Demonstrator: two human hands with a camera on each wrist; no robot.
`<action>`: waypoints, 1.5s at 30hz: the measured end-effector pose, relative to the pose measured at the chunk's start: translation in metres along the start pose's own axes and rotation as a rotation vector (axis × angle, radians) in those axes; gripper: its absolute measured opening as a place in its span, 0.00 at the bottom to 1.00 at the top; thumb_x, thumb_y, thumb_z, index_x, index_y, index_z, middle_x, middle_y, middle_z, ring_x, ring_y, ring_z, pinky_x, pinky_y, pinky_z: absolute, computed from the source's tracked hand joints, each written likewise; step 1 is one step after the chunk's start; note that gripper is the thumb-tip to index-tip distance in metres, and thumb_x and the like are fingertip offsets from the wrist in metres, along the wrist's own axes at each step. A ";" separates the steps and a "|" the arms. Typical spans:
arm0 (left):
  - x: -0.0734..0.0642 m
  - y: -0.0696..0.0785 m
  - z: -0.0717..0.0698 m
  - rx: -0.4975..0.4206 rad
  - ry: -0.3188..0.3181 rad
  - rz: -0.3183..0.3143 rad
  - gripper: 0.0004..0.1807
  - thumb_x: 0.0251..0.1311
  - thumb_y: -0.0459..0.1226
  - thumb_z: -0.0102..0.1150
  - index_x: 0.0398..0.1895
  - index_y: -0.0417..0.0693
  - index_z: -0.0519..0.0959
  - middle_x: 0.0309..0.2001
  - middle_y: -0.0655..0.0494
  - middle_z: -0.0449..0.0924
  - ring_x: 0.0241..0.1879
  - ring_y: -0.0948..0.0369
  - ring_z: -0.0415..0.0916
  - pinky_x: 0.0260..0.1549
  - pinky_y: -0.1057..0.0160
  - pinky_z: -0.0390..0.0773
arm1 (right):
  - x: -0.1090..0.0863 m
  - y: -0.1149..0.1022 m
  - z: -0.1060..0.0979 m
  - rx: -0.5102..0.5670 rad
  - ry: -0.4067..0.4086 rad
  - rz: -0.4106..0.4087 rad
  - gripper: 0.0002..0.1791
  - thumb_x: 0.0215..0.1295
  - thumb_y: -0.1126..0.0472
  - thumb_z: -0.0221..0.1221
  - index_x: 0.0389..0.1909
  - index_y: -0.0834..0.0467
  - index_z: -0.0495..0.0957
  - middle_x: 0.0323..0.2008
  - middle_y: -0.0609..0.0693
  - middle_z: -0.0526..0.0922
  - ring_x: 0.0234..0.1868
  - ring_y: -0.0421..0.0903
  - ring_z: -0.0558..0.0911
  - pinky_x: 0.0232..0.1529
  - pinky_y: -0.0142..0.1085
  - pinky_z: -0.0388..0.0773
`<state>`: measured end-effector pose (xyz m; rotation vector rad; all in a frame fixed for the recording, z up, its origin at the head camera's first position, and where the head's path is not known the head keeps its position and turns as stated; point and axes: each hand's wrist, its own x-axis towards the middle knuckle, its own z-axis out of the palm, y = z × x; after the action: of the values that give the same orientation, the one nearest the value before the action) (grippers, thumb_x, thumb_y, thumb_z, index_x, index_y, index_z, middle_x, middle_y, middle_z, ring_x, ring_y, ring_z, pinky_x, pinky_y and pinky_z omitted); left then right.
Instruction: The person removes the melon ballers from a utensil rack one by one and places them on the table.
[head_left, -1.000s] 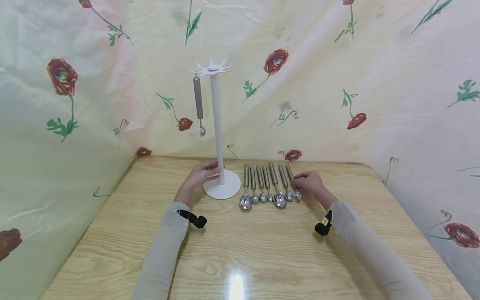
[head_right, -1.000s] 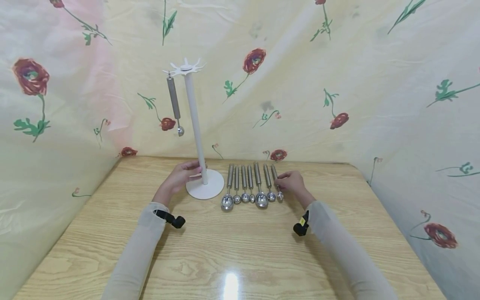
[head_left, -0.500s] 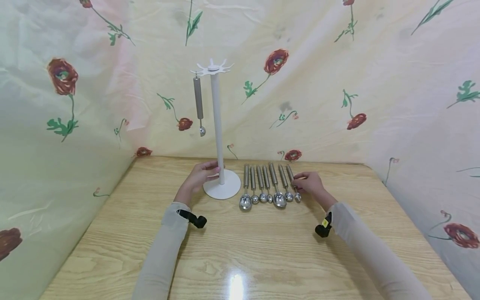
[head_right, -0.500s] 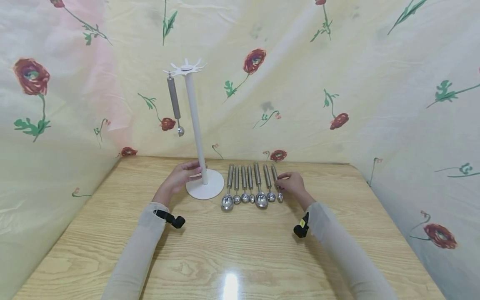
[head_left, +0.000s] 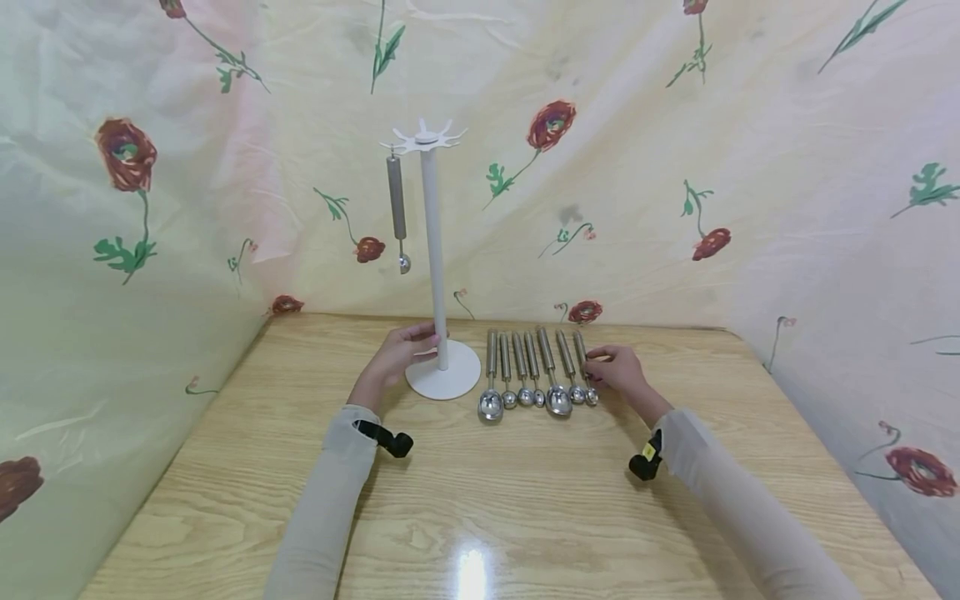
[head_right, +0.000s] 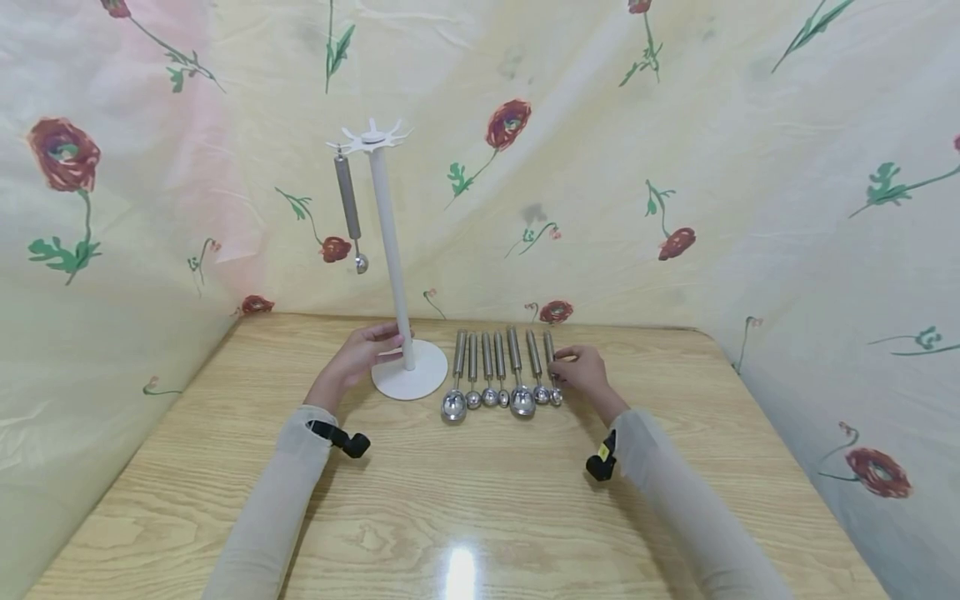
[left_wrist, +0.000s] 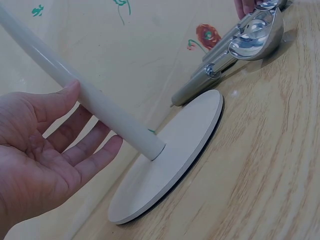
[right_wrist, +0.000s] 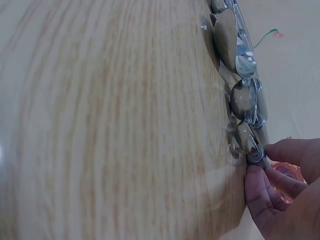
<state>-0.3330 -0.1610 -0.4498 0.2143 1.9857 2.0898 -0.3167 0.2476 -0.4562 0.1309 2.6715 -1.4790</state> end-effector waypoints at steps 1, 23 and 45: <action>0.000 0.000 0.000 -0.001 0.001 0.000 0.23 0.74 0.32 0.54 0.69 0.36 0.72 0.66 0.38 0.75 0.68 0.47 0.72 0.68 0.49 0.77 | 0.000 0.001 0.000 -0.003 0.003 -0.001 0.24 0.68 0.64 0.63 0.60 0.74 0.75 0.41 0.65 0.88 0.28 0.38 0.84 0.31 0.30 0.87; 0.001 -0.003 0.008 0.083 0.001 0.101 0.23 0.77 0.33 0.48 0.70 0.34 0.70 0.62 0.35 0.78 0.65 0.46 0.75 0.69 0.45 0.75 | -0.003 -0.002 0.003 0.017 0.010 0.005 0.23 0.68 0.65 0.62 0.59 0.75 0.74 0.40 0.64 0.87 0.29 0.38 0.83 0.31 0.29 0.87; 0.002 -0.002 0.013 0.047 0.136 0.078 0.20 0.71 0.30 0.57 0.64 0.40 0.78 0.60 0.39 0.82 0.61 0.47 0.79 0.59 0.46 0.83 | -0.004 -0.002 0.003 -0.006 0.019 0.015 0.22 0.68 0.64 0.62 0.58 0.74 0.75 0.37 0.61 0.88 0.27 0.37 0.82 0.29 0.27 0.85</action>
<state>-0.3313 -0.1481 -0.4514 0.1650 2.1387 2.1591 -0.3125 0.2442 -0.4556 0.1654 2.6828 -1.4731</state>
